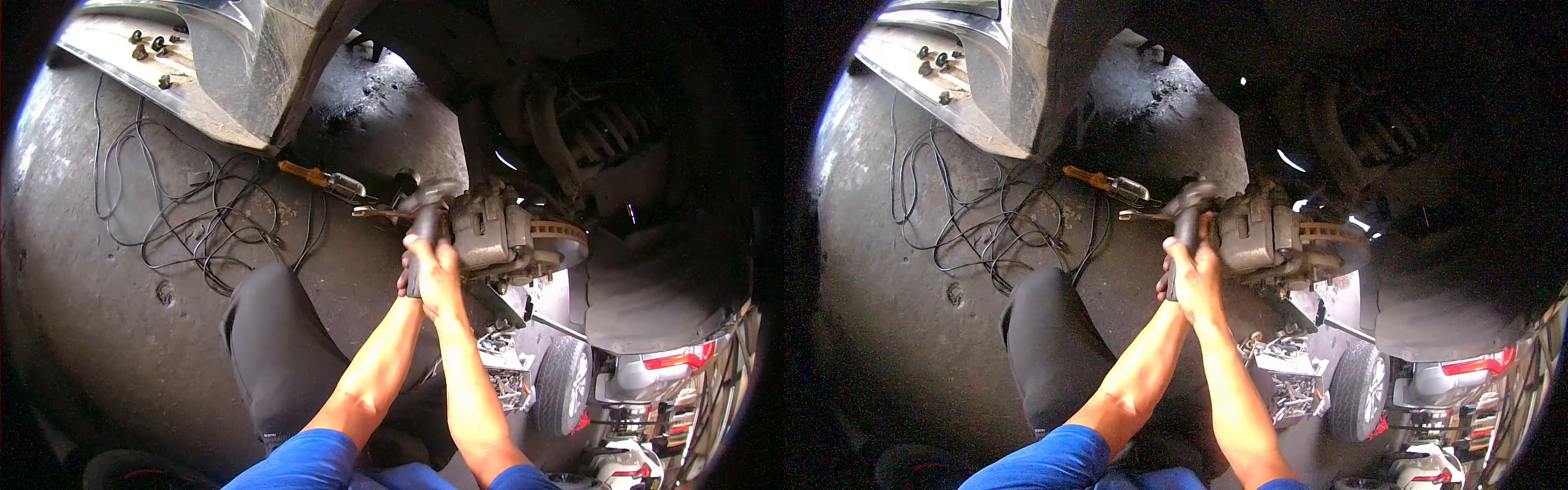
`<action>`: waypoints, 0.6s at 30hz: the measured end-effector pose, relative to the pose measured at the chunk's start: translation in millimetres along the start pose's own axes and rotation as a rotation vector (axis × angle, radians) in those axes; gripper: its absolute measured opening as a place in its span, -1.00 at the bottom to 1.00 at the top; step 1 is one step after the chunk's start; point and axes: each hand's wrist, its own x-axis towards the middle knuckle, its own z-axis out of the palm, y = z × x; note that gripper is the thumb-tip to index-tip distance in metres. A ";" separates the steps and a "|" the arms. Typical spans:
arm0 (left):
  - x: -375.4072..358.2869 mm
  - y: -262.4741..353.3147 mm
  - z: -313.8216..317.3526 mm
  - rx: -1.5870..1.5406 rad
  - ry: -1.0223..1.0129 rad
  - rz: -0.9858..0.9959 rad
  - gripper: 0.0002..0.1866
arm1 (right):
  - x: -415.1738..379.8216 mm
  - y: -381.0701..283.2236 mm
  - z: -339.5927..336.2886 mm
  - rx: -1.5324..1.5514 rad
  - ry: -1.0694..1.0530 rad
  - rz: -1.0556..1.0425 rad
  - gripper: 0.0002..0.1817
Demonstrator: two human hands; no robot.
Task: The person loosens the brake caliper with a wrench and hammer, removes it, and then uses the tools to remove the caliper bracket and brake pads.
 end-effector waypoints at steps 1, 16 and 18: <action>-4.5 7.1 6.8 0.171 0.050 -0.009 -0.74 | 6.0 6.3 -1.4 -0.089 0.013 -0.034 -0.66; 75.6 22.3 32.1 3.200 -0.185 0.555 -0.66 | -53.8 -102.6 -8.6 0.107 0.264 -0.469 -0.70; 85.1 36.0 36.0 3.095 -0.155 0.522 -0.67 | -76.6 -144.1 1.7 0.142 0.331 -0.802 -0.70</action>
